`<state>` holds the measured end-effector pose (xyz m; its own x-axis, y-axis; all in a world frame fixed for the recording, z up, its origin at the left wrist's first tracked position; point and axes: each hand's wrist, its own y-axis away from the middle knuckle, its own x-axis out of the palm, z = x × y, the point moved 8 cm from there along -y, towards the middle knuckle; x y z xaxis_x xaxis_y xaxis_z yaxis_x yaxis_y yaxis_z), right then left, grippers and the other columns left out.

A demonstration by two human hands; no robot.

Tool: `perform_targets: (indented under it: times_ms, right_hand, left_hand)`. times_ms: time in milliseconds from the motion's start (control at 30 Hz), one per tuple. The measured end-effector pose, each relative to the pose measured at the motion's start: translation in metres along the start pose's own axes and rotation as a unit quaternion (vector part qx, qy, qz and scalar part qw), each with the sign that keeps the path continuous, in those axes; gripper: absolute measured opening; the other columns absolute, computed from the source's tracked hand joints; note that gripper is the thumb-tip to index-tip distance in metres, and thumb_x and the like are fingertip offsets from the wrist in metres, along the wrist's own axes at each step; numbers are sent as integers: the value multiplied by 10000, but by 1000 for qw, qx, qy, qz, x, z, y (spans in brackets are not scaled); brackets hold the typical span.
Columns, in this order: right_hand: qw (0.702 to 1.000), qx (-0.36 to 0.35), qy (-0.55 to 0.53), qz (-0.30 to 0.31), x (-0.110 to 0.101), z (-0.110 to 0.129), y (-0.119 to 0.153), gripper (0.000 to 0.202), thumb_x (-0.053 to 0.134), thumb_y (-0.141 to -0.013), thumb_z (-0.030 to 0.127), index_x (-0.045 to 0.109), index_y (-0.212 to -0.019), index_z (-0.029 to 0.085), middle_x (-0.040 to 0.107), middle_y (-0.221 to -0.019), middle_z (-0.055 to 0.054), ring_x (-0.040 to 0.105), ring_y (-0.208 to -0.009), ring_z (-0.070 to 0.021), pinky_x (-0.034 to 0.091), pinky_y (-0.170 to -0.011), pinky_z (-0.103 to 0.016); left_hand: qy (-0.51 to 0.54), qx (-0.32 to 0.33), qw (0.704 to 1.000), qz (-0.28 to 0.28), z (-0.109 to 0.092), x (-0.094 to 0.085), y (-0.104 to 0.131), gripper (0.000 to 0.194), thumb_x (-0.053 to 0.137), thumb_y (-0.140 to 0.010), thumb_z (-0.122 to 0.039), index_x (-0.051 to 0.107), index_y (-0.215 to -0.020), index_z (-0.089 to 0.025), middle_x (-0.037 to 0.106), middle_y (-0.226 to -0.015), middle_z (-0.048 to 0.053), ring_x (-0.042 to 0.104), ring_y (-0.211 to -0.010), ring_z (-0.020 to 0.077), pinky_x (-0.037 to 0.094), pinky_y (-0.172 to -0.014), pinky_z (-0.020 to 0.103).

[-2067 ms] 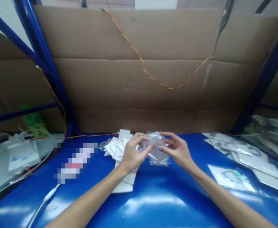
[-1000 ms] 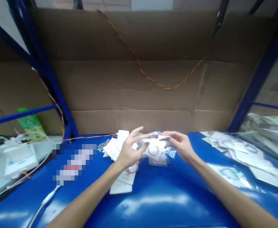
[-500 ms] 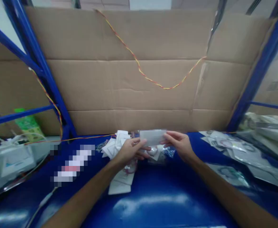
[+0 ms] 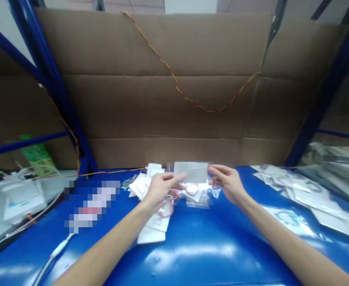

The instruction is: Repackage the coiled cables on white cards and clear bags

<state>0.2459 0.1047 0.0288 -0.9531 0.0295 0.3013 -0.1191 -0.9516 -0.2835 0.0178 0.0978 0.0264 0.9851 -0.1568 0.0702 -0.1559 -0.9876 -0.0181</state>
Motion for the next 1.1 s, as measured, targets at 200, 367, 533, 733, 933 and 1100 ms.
perform_targets:
  times_ms: [200,367,533,733,933,1100]
  right_hand:
    - [1000,5,25,4,-1,-2,0,394,923,-639,435,773,-859,145,752,-724,-50,623,-440,-125,431,-369,-208]
    - [999,0,43,-32,-11,2,-3,440,923,-611,453,763,-871,136,756,-733,-56,564,-410,-103,388,-346,-210]
    - [992,-34,44,-114,-36,10,-12,461,912,-599,465,736,-873,140,736,-716,-35,489,-363,-72,331,-321,-208]
    - [969,-138,102,-177,-53,31,-10,434,841,-697,515,689,-929,181,723,-814,-40,675,-555,-169,431,-382,-222]
    - [892,-256,369,58,5,30,9,217,721,-875,417,802,-878,216,744,-1028,-81,672,-706,-171,483,-562,-264]
    - [826,-248,464,202,27,1,18,231,671,-922,377,818,-1060,263,740,-1096,-75,673,-739,-172,516,-710,-303]
  left_hand:
    - [16,-2,1000,13,4,0,-3,414,920,-633,-436,694,-771,-118,726,-701,84,731,-668,203,503,-481,210]
    - [55,-15,997,43,2,4,-1,355,900,-690,-386,712,-852,-132,742,-840,90,747,-779,203,529,-520,204]
    - [48,33,998,9,-11,-6,-5,343,816,-788,-390,715,-988,-131,750,-1043,124,739,-842,195,563,-583,223]
    - [-1,222,948,-229,-42,-64,-6,329,736,-816,-425,616,-999,-180,706,-1009,47,694,-814,168,556,-588,232]
    - [-293,365,821,-326,-84,-83,13,165,662,-887,-359,662,-914,-196,683,-980,50,648,-921,205,532,-785,306]
    - [-542,352,734,-208,-79,-54,6,91,635,-864,-235,683,-792,-206,649,-981,70,581,-988,246,481,-873,353]
